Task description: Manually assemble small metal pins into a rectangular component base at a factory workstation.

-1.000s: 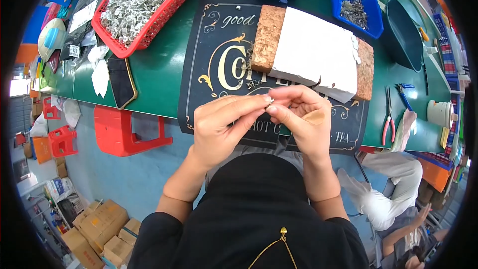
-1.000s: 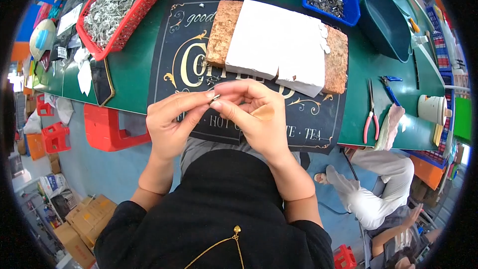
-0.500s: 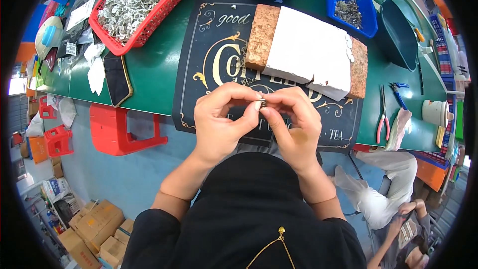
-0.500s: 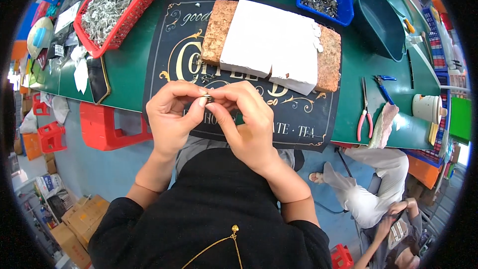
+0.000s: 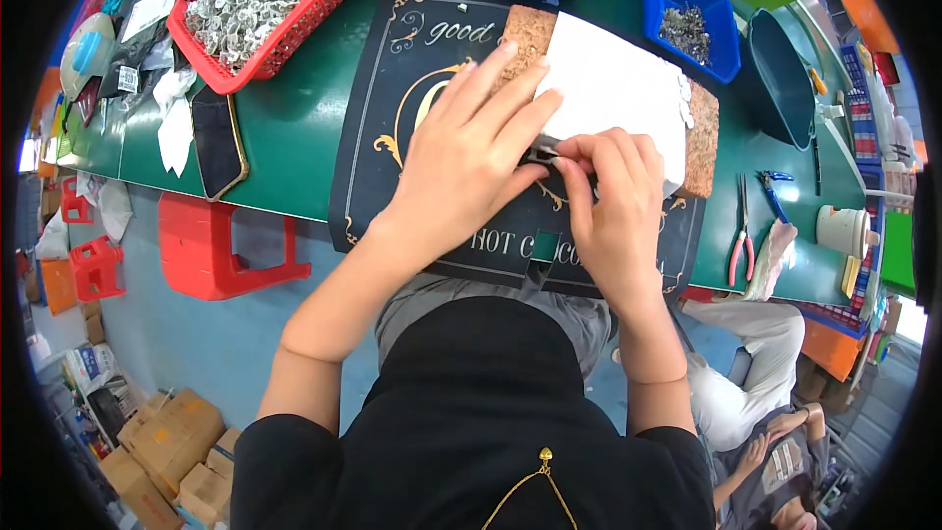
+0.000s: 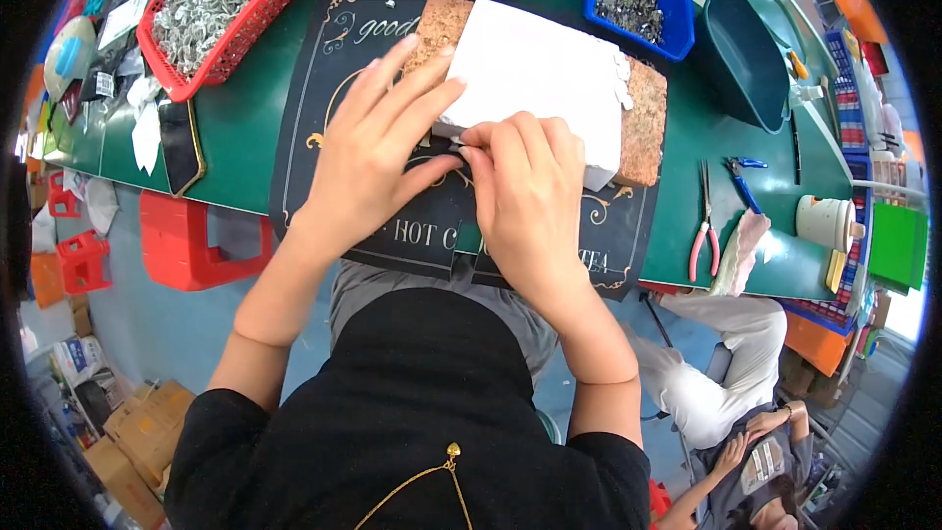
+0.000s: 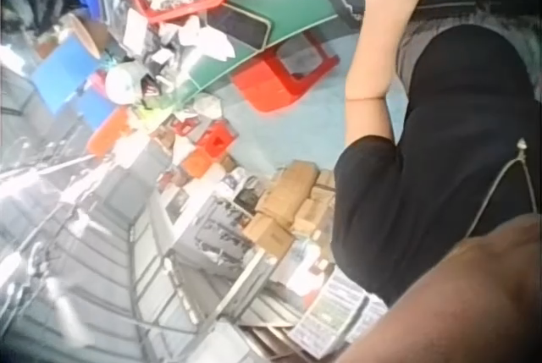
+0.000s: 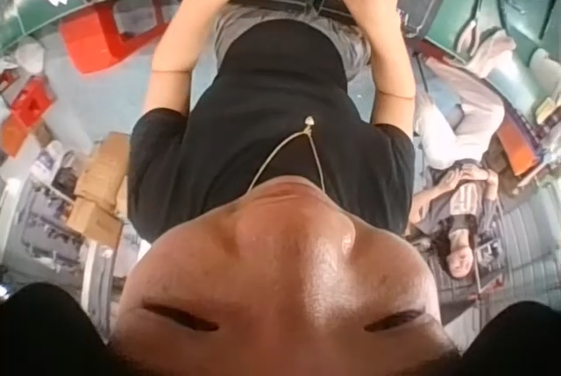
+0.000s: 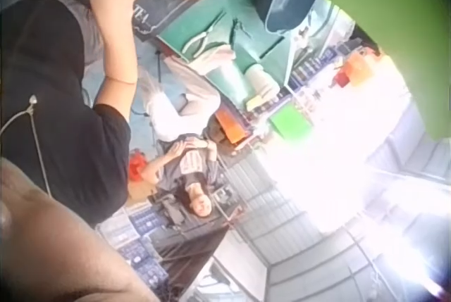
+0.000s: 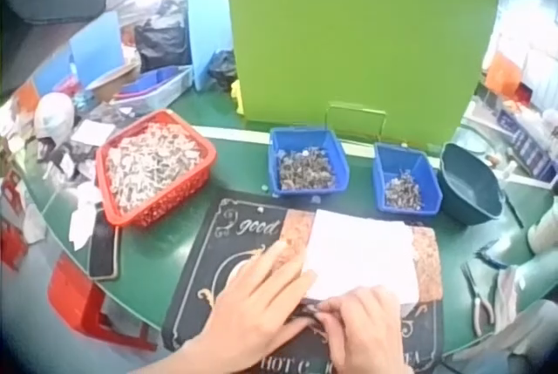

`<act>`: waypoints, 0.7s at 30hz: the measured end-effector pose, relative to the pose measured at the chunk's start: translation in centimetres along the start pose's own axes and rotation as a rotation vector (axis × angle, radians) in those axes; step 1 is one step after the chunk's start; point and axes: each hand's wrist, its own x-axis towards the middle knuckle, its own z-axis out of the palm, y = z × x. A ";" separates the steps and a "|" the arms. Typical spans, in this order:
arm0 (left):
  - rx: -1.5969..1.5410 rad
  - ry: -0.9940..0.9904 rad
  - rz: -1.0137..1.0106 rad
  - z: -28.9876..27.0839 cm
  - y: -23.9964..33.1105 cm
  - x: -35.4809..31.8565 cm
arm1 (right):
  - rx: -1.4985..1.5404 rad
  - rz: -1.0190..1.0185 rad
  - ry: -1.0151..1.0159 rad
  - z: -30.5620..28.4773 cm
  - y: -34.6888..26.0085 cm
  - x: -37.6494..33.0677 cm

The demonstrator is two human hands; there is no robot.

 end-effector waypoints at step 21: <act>-0.280 -0.051 -0.117 -4.0 -4.5 1.0 | 0.097 -0.063 0.124 1.8 0.8 0.2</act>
